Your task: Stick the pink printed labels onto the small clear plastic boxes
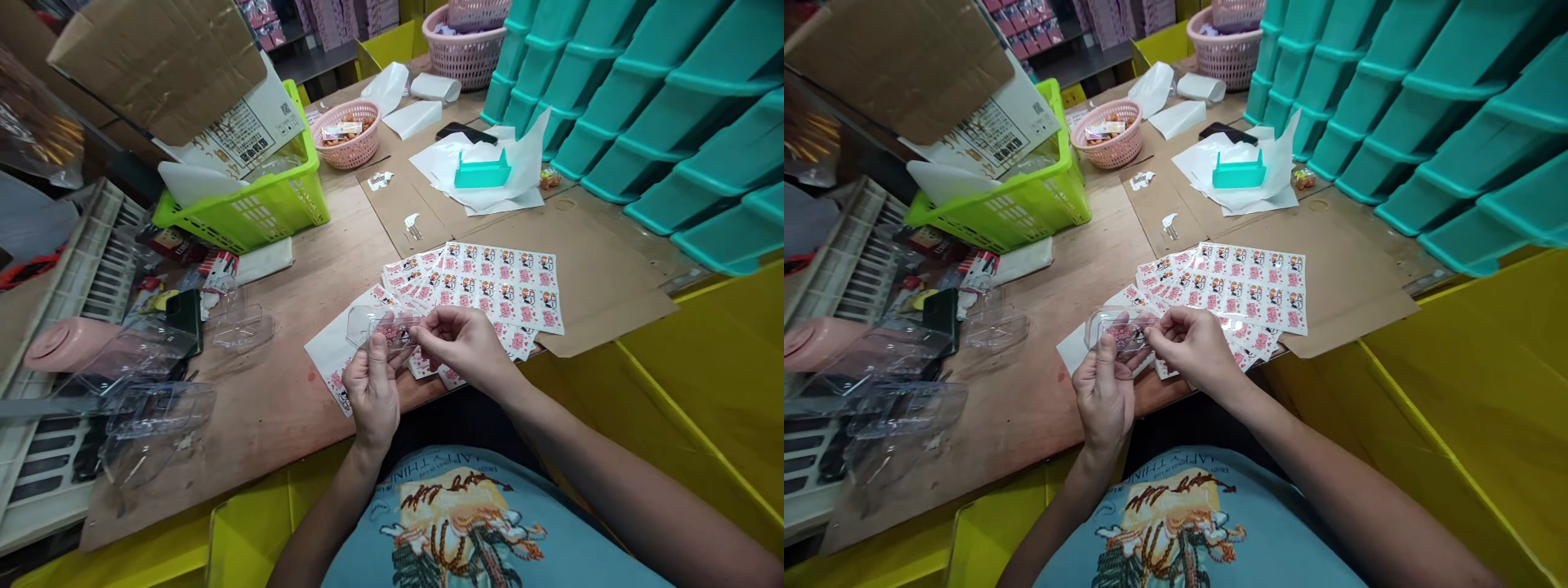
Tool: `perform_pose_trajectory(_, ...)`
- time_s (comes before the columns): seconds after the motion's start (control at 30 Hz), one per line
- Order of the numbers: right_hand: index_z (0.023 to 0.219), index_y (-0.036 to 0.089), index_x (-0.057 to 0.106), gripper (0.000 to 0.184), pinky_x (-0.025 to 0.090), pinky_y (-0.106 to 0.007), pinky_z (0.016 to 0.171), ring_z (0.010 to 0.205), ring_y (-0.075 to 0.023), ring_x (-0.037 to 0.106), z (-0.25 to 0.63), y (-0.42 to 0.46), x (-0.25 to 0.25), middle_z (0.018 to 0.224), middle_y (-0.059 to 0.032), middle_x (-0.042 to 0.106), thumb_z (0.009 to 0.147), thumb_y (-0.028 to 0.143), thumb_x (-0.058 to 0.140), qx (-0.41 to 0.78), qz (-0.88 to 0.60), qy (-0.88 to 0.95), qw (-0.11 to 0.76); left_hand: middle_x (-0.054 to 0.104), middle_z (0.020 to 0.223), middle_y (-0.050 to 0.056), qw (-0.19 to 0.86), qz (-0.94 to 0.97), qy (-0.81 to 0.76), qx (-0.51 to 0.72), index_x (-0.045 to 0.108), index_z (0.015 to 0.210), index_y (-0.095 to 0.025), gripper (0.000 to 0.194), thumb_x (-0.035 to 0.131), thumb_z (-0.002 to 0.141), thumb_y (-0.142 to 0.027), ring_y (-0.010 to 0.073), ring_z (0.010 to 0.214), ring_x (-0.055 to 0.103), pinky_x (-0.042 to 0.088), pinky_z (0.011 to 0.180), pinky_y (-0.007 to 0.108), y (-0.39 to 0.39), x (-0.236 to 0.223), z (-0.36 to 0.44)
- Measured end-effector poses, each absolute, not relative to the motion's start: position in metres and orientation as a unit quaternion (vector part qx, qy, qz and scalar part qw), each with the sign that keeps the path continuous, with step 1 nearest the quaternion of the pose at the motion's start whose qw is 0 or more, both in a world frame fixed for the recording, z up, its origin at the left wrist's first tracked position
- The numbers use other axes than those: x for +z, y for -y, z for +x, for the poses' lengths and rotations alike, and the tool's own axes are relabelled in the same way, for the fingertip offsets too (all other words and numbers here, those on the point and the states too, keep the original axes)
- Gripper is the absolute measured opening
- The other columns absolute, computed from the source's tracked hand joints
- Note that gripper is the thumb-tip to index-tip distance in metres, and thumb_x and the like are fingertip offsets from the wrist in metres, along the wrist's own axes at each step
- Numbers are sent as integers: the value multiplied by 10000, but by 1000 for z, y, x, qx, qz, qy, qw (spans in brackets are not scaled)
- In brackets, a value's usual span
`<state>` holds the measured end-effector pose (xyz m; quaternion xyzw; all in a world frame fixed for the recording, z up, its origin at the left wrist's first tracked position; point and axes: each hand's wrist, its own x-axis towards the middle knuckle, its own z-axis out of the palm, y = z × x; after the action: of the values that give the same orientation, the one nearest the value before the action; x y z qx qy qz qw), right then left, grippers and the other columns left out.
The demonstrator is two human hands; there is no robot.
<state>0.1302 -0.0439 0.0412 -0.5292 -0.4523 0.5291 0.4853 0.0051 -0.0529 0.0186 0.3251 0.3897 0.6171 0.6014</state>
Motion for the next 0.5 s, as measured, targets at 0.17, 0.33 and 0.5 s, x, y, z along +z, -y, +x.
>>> perform_pose_trajectory(0.17, 601, 178, 509, 269, 354, -223, 451, 460, -87, 471, 137, 49, 48, 522, 29, 511, 779, 309, 662, 428, -562, 528, 471, 748, 1066, 104, 591, 354, -376, 620, 746, 964, -165, 275, 611, 898, -394, 252, 1031, 702, 572, 910, 376, 58, 23, 11)
perform_pose_trajectory(0.33, 643, 164, 594, 382, 369, -271, 513, 499, -116, 481, 157, 58, 47, 538, 2, 536, 801, 495, 699, 245, -631, 595, 432, 743, 1091, 86, 578, 345, -352, 650, 734, 1042, -194, 264, 592, 914, -377, 234, 1017, 705, 580, 890, 363, 59, 40, 6)
perform_pose_trajectory(0.5, 1341, 206, 484, 579, 521, -344, 814, 944, -223, 648, 139, 60, 41, 1171, -111, 642, 869, 505, 636, 332, -531, 577, 525, 760, 1000, 65, 648, 304, -328, 616, 742, 959, -188, 204, 650, 879, -352, 193, 908, 726, 571, 889, 347, 65, 49, 19)
